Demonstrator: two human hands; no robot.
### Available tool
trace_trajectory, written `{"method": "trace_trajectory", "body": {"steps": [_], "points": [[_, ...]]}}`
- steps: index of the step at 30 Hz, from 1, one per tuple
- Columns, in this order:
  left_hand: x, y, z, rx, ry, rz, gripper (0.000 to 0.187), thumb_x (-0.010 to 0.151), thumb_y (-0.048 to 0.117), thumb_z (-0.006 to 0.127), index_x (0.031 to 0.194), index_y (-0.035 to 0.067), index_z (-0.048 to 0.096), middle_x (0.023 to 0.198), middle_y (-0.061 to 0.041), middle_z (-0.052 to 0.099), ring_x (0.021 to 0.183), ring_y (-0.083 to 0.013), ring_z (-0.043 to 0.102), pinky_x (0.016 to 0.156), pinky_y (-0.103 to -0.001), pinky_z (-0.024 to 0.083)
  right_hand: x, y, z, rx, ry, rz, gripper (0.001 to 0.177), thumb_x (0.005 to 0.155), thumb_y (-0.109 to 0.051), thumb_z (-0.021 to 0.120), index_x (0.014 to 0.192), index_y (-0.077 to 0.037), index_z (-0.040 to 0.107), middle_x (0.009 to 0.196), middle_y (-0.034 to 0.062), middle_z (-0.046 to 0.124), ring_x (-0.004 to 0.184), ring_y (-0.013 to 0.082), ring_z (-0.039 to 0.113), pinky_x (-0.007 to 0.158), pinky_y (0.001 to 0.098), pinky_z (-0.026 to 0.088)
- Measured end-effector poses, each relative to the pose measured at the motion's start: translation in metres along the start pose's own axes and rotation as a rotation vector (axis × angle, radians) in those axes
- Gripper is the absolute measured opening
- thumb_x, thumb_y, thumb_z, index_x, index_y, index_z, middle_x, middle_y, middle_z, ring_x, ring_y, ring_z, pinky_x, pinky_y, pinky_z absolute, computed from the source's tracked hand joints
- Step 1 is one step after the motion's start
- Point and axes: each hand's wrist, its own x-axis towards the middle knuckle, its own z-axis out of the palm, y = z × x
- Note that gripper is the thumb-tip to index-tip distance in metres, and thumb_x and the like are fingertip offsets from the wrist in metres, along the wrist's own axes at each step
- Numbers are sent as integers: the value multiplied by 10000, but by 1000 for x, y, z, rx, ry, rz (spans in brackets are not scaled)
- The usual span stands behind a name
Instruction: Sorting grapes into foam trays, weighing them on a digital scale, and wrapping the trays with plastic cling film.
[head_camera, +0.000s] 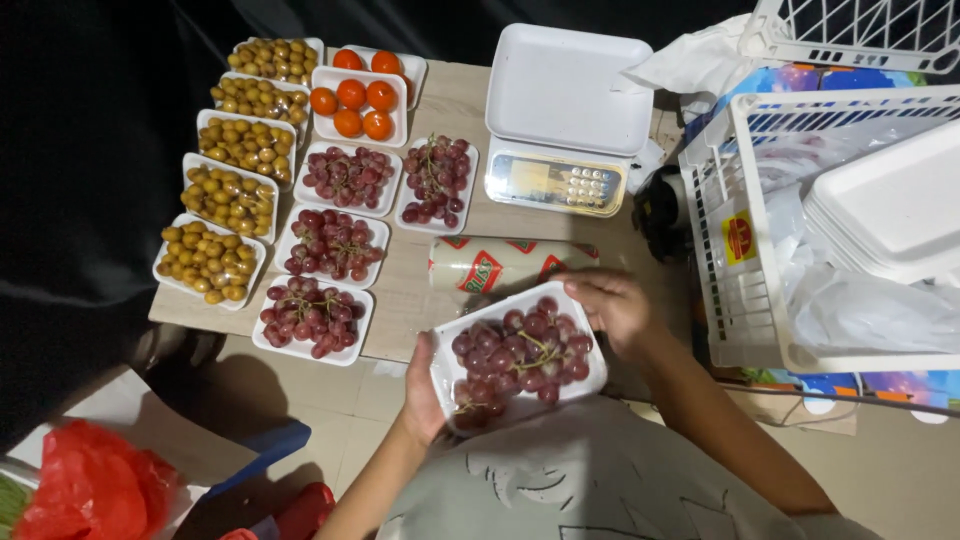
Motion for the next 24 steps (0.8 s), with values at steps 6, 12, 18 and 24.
{"method": "trace_trajectory", "body": {"steps": [6, 12, 18, 24], "points": [[-16, 47, 139, -99, -149, 106, 868, 792, 720, 591, 1386, 89, 599, 1335, -244, 625, 1237, -456, 583, 1089, -638, 417, 17, -59, 18, -22, 11, -175, 172, 1000, -149, 614, 1078, -41, 724, 899, 69, 714, 749, 137, 700, 581, 266, 607], [-21, 75, 176, -10, -553, 343, 891, 814, 558, 769, 1446, 8, 465, 1383, -243, 556, 1286, -412, 529, 1110, -591, 399, 1, -128, 32, -204, -130, -234, 417, 867, -506, 634, 870, -90, 662, 790, 55, 638, 675, 210, 609, 611, 337, 495], [-24, 79, 178, 21, -607, 369, 839, 836, 521, 783, 1431, 12, 482, 1365, -229, 572, 1267, -396, 548, 1089, -577, 427, -40, -167, 75, -398, -21, -196, 280, 811, -430, 583, 808, -153, 626, 792, 2, 639, 738, 170, 582, 758, 344, 475], [-26, 87, 184, 73, -641, 404, 777, 862, 477, 799, 1414, 18, 503, 1343, -212, 591, 1245, -376, 570, 1064, -561, 460, -46, -176, 88, -396, 72, -86, 164, 934, -234, 568, 782, -201, 621, 719, -21, 620, 733, 157, 522, 796, 315, 409]]}}
